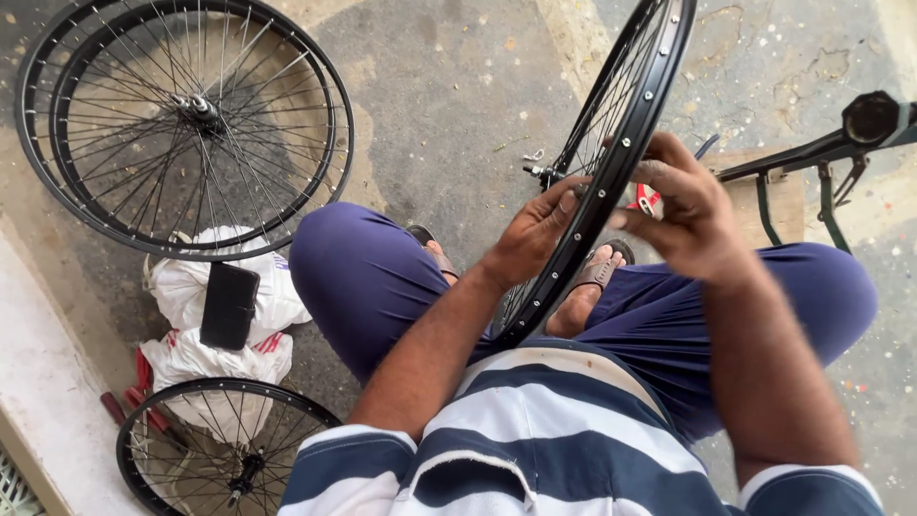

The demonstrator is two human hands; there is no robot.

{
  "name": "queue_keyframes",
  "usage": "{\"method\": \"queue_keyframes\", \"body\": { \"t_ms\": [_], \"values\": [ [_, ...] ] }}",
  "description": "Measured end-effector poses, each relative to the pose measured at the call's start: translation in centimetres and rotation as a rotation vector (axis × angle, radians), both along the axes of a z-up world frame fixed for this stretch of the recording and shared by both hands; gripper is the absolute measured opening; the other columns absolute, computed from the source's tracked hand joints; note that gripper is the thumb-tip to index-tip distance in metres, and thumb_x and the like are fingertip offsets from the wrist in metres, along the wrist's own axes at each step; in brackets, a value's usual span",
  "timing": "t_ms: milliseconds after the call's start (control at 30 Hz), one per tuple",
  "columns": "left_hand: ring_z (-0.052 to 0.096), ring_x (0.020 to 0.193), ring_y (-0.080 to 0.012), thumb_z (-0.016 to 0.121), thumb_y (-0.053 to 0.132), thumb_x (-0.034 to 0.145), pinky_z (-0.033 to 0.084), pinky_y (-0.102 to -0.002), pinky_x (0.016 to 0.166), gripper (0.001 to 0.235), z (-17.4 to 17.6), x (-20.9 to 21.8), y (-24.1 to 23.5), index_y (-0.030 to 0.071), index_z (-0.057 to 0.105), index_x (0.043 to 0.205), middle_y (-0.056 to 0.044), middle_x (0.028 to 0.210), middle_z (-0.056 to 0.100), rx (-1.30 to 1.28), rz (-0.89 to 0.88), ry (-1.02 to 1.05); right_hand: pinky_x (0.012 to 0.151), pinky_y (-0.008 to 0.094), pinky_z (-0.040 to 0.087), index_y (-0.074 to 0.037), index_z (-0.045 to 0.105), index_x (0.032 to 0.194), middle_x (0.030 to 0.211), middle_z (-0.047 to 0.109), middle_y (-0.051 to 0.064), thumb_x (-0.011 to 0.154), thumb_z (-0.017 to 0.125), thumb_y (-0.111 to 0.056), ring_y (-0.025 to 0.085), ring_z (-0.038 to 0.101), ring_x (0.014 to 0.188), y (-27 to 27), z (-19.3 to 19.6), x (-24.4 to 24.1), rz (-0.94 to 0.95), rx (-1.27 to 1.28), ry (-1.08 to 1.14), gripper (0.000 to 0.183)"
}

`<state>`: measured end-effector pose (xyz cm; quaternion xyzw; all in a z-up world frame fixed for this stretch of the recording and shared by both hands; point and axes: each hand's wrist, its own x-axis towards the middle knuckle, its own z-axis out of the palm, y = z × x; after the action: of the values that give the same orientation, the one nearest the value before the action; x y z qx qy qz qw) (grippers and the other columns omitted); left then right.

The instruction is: The person sits on the floor and uses a small metal tool to tighten or adjust the nipples on the rim of a bicycle wheel. The person holds the wheel steady with one hand while manipulating the tool with the other, working methodically around the rim.

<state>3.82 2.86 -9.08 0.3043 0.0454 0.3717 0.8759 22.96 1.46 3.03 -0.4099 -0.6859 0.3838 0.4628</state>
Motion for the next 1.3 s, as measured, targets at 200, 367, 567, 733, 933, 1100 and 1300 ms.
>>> {"method": "queue_keyframes", "body": {
  "t_ms": [200, 367, 567, 733, 933, 1100, 1300],
  "values": [
    [0.063, 0.111, -0.0102, 0.040, 0.036, 0.116, 0.052, -0.026, 0.099, 0.043, 2.1, 0.9, 1.8, 0.005, 0.057, 0.140, -0.002, 0.117, 0.068, 0.094, -0.028, 0.293, 0.115, 0.046, 0.049, -0.008, 0.063, 0.135, 0.159, 0.034, 0.025, 0.095, 0.072, -0.032, 0.033, 0.050, 0.140, 1.6, 0.1, 0.2, 0.150, 0.047, -0.206, 0.047],
    [0.060, 0.112, -0.0097, 0.040, 0.028, 0.115, 0.050, -0.027, 0.099, 0.035, 2.7, 0.6, 1.1, 0.007, 0.057, 0.137, 0.001, 0.118, 0.059, 0.105, 0.096, 0.273, 0.114, 0.043, 0.048, -0.007, 0.073, 0.124, 0.150, 0.054, 0.015, 0.089, 0.081, -0.027, 0.031, 0.051, 0.139, 0.1, -2.0, -1.4, -0.133, 0.205, -0.370, 0.042],
    [0.056, 0.119, -0.0094, 0.047, 0.022, 0.116, 0.050, -0.028, 0.108, 0.025, 0.8, 0.9, 1.0, 0.004, 0.064, 0.119, -0.005, 0.128, 0.052, 0.371, 0.272, 0.275, 0.091, 0.040, 0.046, -0.004, 0.061, 0.091, 0.111, 0.050, 0.011, 0.077, 0.100, -0.036, 0.025, 0.049, 0.112, -0.7, -4.4, -5.3, -0.703, 0.329, -0.349, 0.053],
    [0.061, 0.113, -0.0182, 0.046, 0.020, 0.116, 0.051, -0.032, 0.103, 0.027, 2.9, 0.6, 0.7, 0.001, 0.059, 0.129, -0.010, 0.127, 0.060, 0.076, 0.251, 0.317, 0.085, 0.037, 0.050, -0.007, 0.055, 0.094, 0.112, 0.054, 0.010, 0.092, 0.092, -0.024, 0.024, 0.055, 0.106, -2.1, -4.3, -6.0, -0.694, 0.242, -0.195, 0.040],
    [0.054, 0.133, -0.0268, 0.068, 0.028, 0.097, 0.043, -0.039, 0.117, 0.057, 6.9, -6.0, -3.2, 0.002, 0.046, 0.143, -0.019, 0.142, 0.054, 0.564, 0.386, 0.607, 0.102, 0.037, 0.058, -0.007, 0.061, 0.117, 0.125, 0.068, 0.014, 0.109, 0.063, -0.012, 0.022, 0.071, 0.111, -2.8, -4.3, -3.5, -0.187, -0.136, 0.711, 0.010],
    [0.047, 0.150, -0.0343, 0.068, 0.014, 0.092, 0.040, -0.041, 0.126, 0.074, 8.0, -5.3, -5.2, 0.006, 0.034, 0.158, -0.023, 0.157, 0.047, 0.784, 0.316, 0.722, 0.099, 0.037, 0.058, -0.001, 0.065, 0.117, 0.118, 0.073, 0.016, 0.111, 0.060, -0.009, 0.024, 0.071, 0.104, -1.5, -5.0, -2.3, -0.228, -0.313, 0.905, 0.011],
    [0.053, 0.143, -0.0361, 0.061, 0.009, 0.080, 0.041, -0.043, 0.123, 0.088, 10.8, -3.3, -1.1, 0.004, 0.031, 0.162, -0.022, 0.151, 0.053, 0.610, 0.231, 0.923, 0.115, 0.040, 0.059, 0.000, 0.066, 0.119, 0.126, 0.070, 0.011, 0.109, 0.067, -0.006, 0.019, 0.069, 0.116, -1.4, -5.0, -2.0, -0.515, 0.039, 0.682, 0.011]
  ]
}}
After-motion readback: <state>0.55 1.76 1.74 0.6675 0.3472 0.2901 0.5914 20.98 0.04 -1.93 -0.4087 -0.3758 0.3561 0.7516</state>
